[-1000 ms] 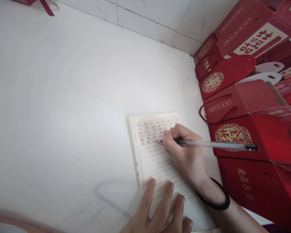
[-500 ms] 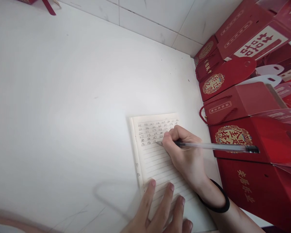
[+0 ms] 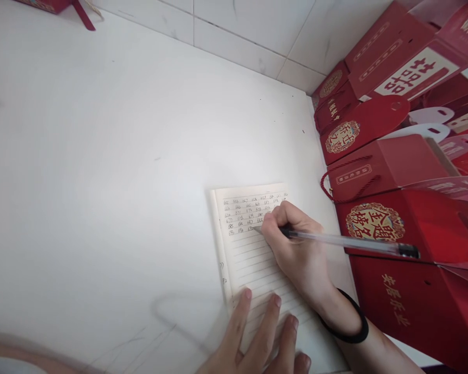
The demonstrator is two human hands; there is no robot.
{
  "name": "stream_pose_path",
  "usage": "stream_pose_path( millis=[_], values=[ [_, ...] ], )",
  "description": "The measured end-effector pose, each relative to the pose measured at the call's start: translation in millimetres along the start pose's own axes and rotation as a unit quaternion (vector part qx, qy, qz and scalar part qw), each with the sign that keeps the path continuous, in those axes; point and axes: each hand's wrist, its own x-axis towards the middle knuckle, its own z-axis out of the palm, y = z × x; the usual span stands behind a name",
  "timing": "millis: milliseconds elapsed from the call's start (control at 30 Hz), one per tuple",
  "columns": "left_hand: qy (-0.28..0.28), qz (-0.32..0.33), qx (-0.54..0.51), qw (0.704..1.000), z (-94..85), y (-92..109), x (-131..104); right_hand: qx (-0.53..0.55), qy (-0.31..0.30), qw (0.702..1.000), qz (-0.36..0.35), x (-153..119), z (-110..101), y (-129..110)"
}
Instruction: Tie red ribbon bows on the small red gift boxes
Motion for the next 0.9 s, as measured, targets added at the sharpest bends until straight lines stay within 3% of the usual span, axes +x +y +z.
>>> stream_pose_path(
  millis=[67, 167, 267, 367, 533, 667, 800, 900],
  values=[
    [0.028, -0.019, 0.004, 0.999, 7.2, 5.6, -2.1, 0.101, 0.009, 0.994, 0.031, 4.0, -3.5, 0.8],
    [0.077, -0.041, 0.01, 0.996, 13.3, 8.8, -3.8, 0.245, 0.075, 0.964, 0.075, 13.7, -10.0, 4.3],
    [0.036, -0.002, 0.016, 0.999, 9.0, 2.5, -3.4, 0.29, 0.142, 0.942, 0.089, 22.5, -13.4, 9.4],
    [0.021, 0.026, 0.02, 0.999, 2.6, -5.2, -3.1, 0.274, 0.142, 0.948, 0.08, 26.2, -11.6, 14.3],
    [0.042, 0.054, 0.026, 0.997, 4.3, -9.7, -5.4, 0.149, 0.096, 0.984, -0.017, 25.8, -3.9, 20.4],
    [0.035, 0.08, 0.025, 0.996, 1.3, -12.9, -4.8, 0.085, 0.082, 0.993, -0.029, 23.4, -0.4, 22.0],
    [-0.096, 0.094, -0.01, 0.991, -12.9, -16.2, -2.7, -0.06, 0.039, 0.997, -0.043, 18.0, 1.9, 16.2],
    [-0.182, 0.098, -0.037, 0.978, -18.0, -18.6, -1.2, -0.297, -0.019, 0.951, -0.085, 15.5, 4.7, 5.6]
  ],
)
